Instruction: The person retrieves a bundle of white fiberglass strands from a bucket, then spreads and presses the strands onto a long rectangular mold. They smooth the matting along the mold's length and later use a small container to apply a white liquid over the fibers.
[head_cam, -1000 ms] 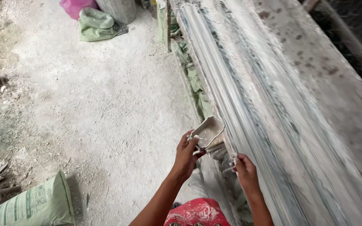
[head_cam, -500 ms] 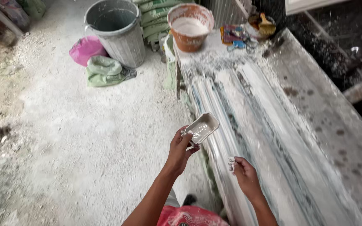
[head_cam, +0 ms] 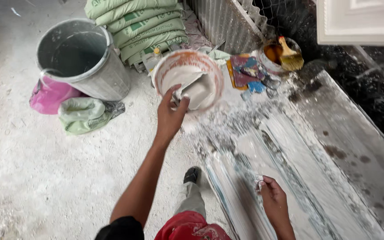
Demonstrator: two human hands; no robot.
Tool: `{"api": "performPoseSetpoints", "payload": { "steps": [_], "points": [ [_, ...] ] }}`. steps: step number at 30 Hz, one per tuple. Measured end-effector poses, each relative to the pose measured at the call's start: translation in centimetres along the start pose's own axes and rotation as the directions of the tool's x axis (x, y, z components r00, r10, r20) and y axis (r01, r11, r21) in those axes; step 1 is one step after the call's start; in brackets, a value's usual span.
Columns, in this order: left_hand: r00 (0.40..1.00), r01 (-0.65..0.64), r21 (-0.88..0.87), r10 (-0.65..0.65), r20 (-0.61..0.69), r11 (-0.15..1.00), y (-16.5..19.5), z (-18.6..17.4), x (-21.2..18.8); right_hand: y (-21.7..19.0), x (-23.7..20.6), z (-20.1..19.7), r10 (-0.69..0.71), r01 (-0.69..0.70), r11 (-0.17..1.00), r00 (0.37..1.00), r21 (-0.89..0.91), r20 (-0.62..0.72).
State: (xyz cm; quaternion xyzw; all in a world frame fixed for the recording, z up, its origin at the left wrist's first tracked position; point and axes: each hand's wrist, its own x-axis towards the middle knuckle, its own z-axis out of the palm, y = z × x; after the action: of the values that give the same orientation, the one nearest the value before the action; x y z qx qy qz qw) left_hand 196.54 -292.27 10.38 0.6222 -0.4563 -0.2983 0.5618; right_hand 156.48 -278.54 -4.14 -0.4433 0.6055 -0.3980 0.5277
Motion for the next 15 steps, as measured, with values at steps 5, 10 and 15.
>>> {"api": "performPoseSetpoints", "payload": {
  "steps": [5, 10, 15],
  "points": [
    [0.914, -0.402, 0.603, 0.340, 0.222, 0.689, -4.0, 0.6, 9.9, -3.3, 3.9, 4.2, 0.073, -0.074, 0.997, 0.997, -0.033, -0.032],
    [0.758, -0.652, 0.705, 0.210, 0.618, 0.278, -8.6, 1.6, 12.3, -5.2, 6.2, 6.5, 0.101, -0.102, 0.993, 0.995, -0.055, -0.018],
    [0.654, -0.755, 0.650, 0.029, 0.756, 0.085, -11.0, 3.3, 11.5, -5.9, 6.9, 6.9, 0.109, -0.113, 0.993, 0.990, -0.035, -0.088]
  ]
}}
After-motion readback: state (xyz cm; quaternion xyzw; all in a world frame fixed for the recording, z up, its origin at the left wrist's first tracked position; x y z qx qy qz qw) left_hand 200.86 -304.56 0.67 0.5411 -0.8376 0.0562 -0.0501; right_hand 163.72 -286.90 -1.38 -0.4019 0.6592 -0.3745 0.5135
